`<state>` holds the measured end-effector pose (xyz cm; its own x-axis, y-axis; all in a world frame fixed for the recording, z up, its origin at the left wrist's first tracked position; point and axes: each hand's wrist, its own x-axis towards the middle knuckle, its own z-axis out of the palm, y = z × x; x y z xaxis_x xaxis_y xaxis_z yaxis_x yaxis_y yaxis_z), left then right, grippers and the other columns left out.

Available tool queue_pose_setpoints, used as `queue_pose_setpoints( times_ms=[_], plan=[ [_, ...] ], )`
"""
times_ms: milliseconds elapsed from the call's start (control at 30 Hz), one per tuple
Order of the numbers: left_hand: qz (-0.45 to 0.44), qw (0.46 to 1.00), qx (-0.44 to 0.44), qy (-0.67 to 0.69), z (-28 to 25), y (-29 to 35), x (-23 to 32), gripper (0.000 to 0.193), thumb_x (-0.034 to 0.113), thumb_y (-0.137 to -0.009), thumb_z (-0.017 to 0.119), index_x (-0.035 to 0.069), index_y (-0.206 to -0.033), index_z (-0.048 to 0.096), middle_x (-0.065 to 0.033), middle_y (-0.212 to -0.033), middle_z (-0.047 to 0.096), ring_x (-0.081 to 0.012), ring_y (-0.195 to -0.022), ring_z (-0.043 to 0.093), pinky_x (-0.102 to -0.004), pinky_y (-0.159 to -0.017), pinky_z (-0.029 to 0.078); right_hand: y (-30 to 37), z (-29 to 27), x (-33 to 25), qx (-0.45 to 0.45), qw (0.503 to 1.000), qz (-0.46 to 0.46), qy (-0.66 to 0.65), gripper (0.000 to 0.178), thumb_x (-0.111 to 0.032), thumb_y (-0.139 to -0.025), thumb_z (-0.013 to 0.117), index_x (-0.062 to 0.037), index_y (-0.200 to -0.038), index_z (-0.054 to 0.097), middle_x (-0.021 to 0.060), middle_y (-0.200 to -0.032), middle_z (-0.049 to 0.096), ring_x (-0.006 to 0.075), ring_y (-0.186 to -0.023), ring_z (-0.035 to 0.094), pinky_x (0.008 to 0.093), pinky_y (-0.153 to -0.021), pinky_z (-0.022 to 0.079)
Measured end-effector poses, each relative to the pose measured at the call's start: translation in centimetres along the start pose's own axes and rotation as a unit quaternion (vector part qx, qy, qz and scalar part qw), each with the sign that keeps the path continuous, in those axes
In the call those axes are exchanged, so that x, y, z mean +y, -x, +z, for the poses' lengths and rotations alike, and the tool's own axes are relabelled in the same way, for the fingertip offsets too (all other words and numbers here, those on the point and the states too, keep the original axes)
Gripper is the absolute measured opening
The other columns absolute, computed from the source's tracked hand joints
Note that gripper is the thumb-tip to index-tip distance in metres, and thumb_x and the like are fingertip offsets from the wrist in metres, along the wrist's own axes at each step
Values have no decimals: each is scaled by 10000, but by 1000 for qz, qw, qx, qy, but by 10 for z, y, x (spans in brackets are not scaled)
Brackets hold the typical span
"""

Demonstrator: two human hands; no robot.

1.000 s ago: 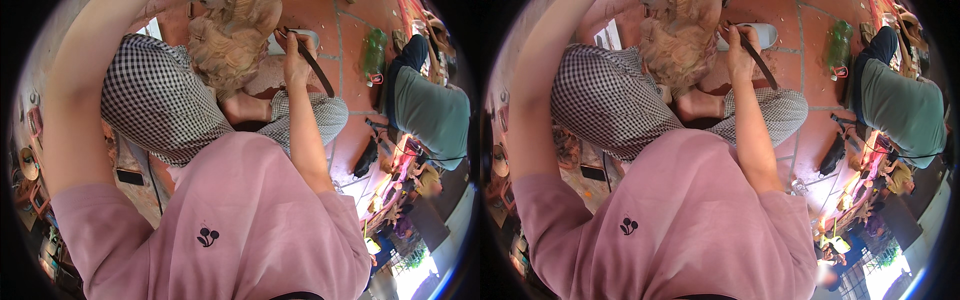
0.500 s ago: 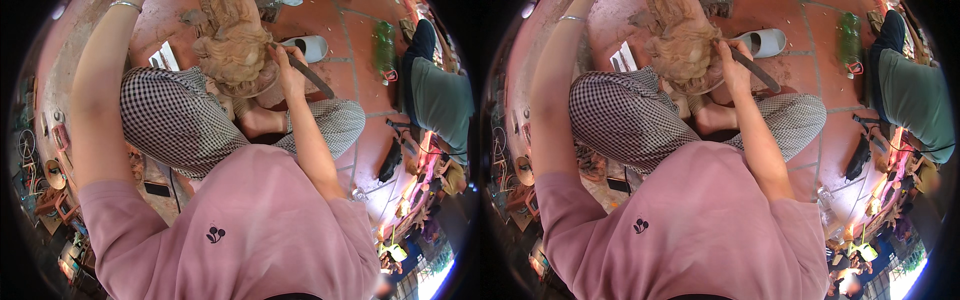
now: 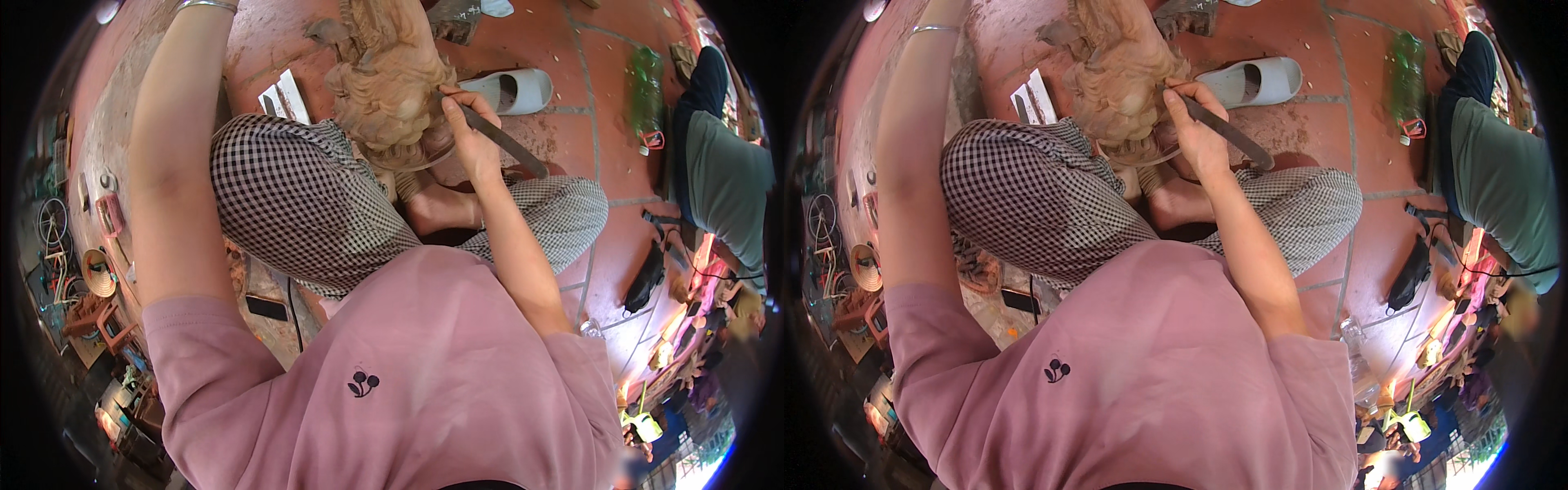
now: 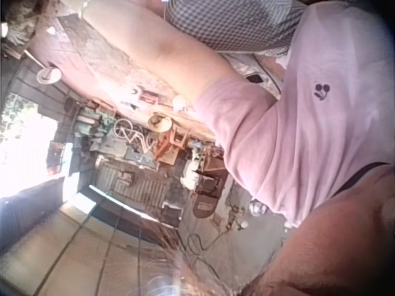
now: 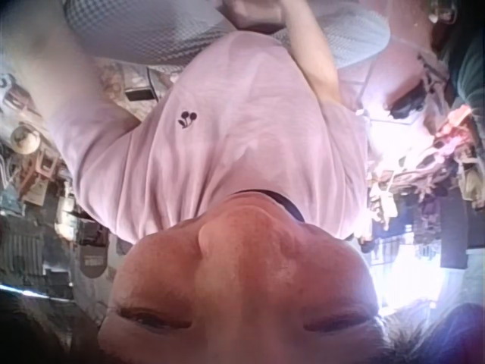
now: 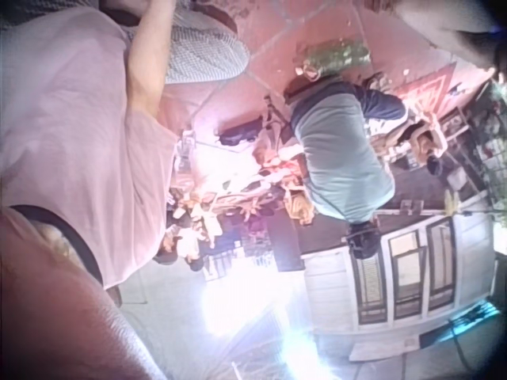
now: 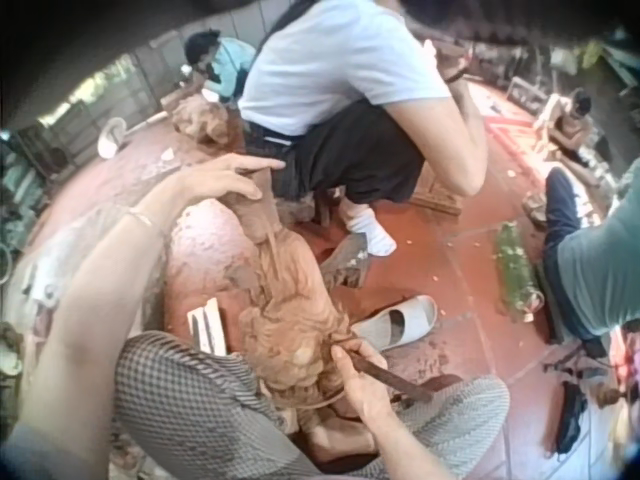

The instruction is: The person sits on the floor and carves a piece of wood using a knife. They hold the wood steady with their left hand while using the knife in their right hand to shape the surface. The person occasionally pauses to inspect the wood or adjust their grip.

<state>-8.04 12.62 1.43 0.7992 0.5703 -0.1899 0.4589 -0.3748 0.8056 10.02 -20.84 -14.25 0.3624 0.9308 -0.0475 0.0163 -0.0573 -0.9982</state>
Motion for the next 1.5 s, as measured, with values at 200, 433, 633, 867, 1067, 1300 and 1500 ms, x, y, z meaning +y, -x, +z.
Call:
queue_pose_setpoints(
  times_ms=[200,433,633,867,1067,1300,1500],
  plan=[
    [197,978,35,-57,33,-8,12,415,193,-835,668,47,-1220,622,-41,-1122,629,-157,-1077,550,-325,-976,438,-16,4,-15,-13,996,-53,67,159,-112,-906,718,32,-933,656,139,-1155,700,192,-1012,649,308,-899,506],
    [237,963,48,-122,67,-10,46,380,241,-814,657,33,-1132,669,-116,-1151,685,-225,-1113,616,-346,-976,458,-28,16,-11,50,947,-276,156,157,-91,-852,753,17,-836,641,245,-1208,652,342,-966,690,362,-772,564],
    [221,964,66,-132,66,-5,43,401,257,-799,655,41,-1137,669,-119,-1106,698,-240,-1041,643,-354,-929,481,-21,25,-4,69,927,-307,205,155,-76,-837,778,15,-900,669,248,-1288,610,343,-992,692,358,-779,571],
    [246,954,83,-152,66,-6,39,396,261,-803,644,46,-1134,675,-136,-1103,701,-283,-1040,651,-371,-922,486,-20,27,-10,62,913,-311,257,141,-43,-813,795,6,-904,699,235,-1319,594,325,-1022,693,337,-788,578],
    [218,957,102,-162,68,-1,42,403,283,-780,639,75,-1122,688,-138,-1094,704,-304,-1039,654,-383,-922,491,-19,29,-15,62,932,-256,249,173,-97,-797,824,-26,-929,737,210,-1272,633,328,-1117,665,368,-879,560],
    [229,952,122,-164,69,-1,40,385,288,-764,638,80,-1082,704,-138,-1032,718,-308,-970,678,-391,-872,516,-23,26,-7,89,967,-214,107,133,-59,-815,806,-20,-907,719,207,-1180,679,287,-1002,703,348,-839,565],
    [227,951,127,-169,70,1,43,388,290,-757,643,81,-1078,705,-140,-1027,719,-311,-964,679,-392,-859,519,-19,27,-15,77,915,-290,268,122,-38,-859,761,1,-944,683,206,-1168,691,243,-936,707,320,-777,569]
  ],
)
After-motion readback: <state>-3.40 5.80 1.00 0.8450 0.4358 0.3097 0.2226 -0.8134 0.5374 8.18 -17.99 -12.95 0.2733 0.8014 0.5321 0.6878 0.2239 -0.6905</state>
